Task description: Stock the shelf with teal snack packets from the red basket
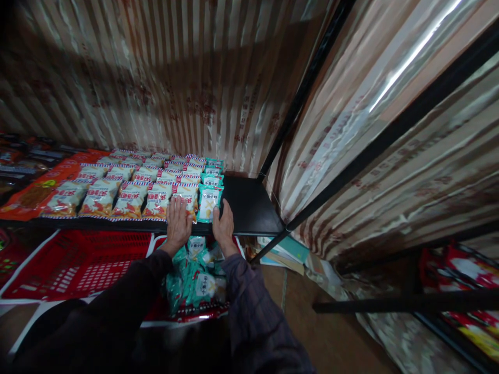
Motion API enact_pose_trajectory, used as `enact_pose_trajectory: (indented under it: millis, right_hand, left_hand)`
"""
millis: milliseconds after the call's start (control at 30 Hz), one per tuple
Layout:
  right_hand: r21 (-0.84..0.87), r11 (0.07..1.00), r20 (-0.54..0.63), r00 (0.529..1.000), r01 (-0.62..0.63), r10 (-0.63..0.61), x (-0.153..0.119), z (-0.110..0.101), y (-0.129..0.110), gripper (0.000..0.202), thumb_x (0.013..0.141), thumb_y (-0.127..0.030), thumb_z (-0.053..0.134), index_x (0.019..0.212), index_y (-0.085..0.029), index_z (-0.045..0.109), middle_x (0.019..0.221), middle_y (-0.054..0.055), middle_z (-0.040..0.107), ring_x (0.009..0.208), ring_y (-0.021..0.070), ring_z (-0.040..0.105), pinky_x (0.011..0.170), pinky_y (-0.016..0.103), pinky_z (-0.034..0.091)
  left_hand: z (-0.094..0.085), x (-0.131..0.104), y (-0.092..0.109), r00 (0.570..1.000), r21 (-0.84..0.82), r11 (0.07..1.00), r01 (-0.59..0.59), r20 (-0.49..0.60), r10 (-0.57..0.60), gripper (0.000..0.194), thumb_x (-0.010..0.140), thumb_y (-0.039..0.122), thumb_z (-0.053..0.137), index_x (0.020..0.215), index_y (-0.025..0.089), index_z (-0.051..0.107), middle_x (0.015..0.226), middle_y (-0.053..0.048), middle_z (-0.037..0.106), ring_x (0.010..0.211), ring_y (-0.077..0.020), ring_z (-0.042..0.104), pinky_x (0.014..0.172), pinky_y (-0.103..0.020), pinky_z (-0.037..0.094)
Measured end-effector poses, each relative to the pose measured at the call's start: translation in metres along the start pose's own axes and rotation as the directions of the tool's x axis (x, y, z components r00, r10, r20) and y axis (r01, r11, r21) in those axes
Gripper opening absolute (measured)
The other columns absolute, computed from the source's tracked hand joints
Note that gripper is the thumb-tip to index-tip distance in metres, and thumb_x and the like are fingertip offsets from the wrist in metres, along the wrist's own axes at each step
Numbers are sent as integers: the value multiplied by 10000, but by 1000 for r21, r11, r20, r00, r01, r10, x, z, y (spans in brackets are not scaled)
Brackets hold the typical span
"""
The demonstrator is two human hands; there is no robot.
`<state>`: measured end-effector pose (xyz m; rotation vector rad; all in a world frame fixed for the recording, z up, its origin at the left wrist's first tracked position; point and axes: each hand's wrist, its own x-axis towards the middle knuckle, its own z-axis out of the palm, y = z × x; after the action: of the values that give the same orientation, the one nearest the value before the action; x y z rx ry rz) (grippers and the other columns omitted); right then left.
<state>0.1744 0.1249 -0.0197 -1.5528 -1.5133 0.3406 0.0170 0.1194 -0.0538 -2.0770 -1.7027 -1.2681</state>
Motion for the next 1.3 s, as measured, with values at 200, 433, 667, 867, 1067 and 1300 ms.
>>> enact_pose_trajectory:
  millis: [200,433,667,867,1067,1300]
  right_hand:
    - [74,973,-127,970,220,-209,-46,-10,-7,437,927,-376,361,1274,-146,492,1282,138,551,1213,204,490,1039,412,382]
    - [79,985,103,981,156,-164,-125,0,18,335,879,-246,413,1156,-166,583,1140,120,638,1093,221,578,973,419,450]
    - [47,999,412,911,10,-29,-168,43,35,539,741,-181,567,1277,-182,515,1278,125,573,1203,257,518,1029,445,398]
    - [111,987,377,924,-114,65,-178,70,31,590,689,-102,529,1274,-180,528,1298,113,561,1239,250,481,1059,429,360]
    - [169,917,296,906,-362,303,-181,57,23,466,703,-231,596,1167,-204,614,1136,82,657,1079,254,587,983,409,424]
    - [625,446,465,765,-640,446,-186,31,2,548,616,-368,712,1128,-210,600,927,45,708,848,207,655,797,355,514]
  left_hand:
    - [-21,-29,8,997,-177,982,-72,1,74,505,903,196,346,1398,96,312,1493,-179,284,1427,-265,82,1123,-524,199]
    - [-39,-105,19,981,-228,970,-90,150,126,404,856,103,347,1230,106,502,1408,-174,428,1405,-267,196,1097,-518,275]
    - [-27,-165,-2,911,-224,907,357,298,-285,467,825,190,395,1271,66,456,1412,-228,397,1368,-314,281,1074,-542,290]
    - [-35,-174,-6,766,-364,729,579,549,-334,452,827,283,418,1225,93,517,1370,-196,469,1314,-268,392,1114,-448,260]
    - [-55,-159,3,650,-411,512,754,576,-495,376,789,283,531,1142,162,579,1296,-146,553,1254,-255,464,1087,-399,285]
    - [-69,-140,8,360,-448,63,892,618,-699,283,761,294,624,1024,190,608,1199,-116,614,1169,-253,530,967,-357,402]
